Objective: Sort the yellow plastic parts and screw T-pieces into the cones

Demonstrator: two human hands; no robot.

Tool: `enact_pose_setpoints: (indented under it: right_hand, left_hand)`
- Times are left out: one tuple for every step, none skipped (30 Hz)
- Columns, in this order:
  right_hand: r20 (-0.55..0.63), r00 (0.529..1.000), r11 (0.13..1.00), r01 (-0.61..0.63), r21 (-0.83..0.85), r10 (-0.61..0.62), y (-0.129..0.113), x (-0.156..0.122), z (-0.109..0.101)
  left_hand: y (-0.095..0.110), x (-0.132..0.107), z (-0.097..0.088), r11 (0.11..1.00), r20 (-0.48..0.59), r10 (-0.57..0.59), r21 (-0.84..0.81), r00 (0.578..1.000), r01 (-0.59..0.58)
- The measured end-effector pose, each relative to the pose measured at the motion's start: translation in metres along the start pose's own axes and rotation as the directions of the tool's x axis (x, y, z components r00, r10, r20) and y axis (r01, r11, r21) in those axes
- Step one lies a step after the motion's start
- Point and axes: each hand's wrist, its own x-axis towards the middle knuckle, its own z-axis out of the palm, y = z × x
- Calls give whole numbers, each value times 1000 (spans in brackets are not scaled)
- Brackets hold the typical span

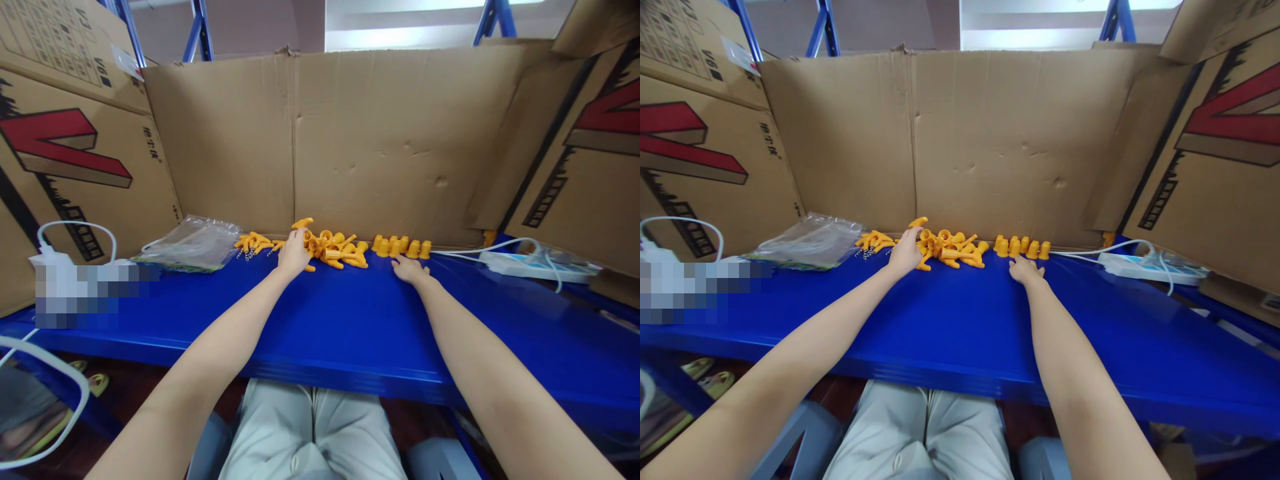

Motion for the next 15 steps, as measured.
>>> enact_pose_setpoints:
  right_hand:
    - [28, 999, 1000, -18, 6, 17, 0, 0, 0]
    - [63, 997, 999, -44, 16, 42, -1, 0, 0]
    - [96, 993, 998, -64, 23, 62, -2, -1, -1]
    - [113, 992, 998, -63, 24, 59, -3, -1, -1]
    - [123, 991, 998, -54, 21, 51, -5, -2, -2]
    - [128, 991, 999, -46, 18, 44, -6, -3, -3]
    - [131, 991, 999, -40, 14, 38, -8, -4, -5]
    - [133, 991, 999, -36, 11, 34, -9, -5, -7]
    - [132, 991, 999, -33, 9, 32, -11, -6, -9]
    - [130, 991, 999, -33, 7, 32, -13, -8, -11]
    - [122, 992, 999, -33, 3, 33, -15, -9, -14]
    - [106, 994, 1000, -30, -6, 30, -18, -11, -17]
    - [79, 997, 1000, -22, -18, 23, -21, -12, -19]
    - [42, 999, 1000, -8, -30, 10, -25, -14, -22]
    - [-2, 1000, 999, 9, -39, -9, -29, -15, -25]
  left_hand:
    - [-2, 2, 1, 1000, -7, 18, -6, 1000, -18]
    - [-5, 4, 2, 999, -18, 35, -12, 999, -35]
    - [-9, 7, 3, 999, -33, 48, -17, 998, -49]
    - [-13, 9, 4, 998, -52, 57, -21, 997, -58]
    - [-18, 12, 5, 998, -72, 57, -24, 996, -59]
    - [-23, 15, 5, 998, -90, 52, -24, 995, -54]
    - [-28, 18, 5, 999, -106, 43, -22, 993, -46]
    - [-33, 20, 4, 999, -118, 30, -17, 993, -32]
    - [-38, 22, 4, 1000, -127, 12, -10, 992, -14]
    - [-43, 24, 3, 1000, -132, -13, -2, 991, 12]
    - [-48, 25, 2, 999, -134, -42, 5, 990, 43]
    - [-53, 27, 1, 997, -133, -74, 11, 988, 77]
    - [-58, 28, 0, 993, -132, -111, 17, 985, 114]
    - [-62, 29, -1, 988, -129, -148, 21, 981, 152]
    - [-66, 30, -2, 982, -126, -182, 25, 975, 187]
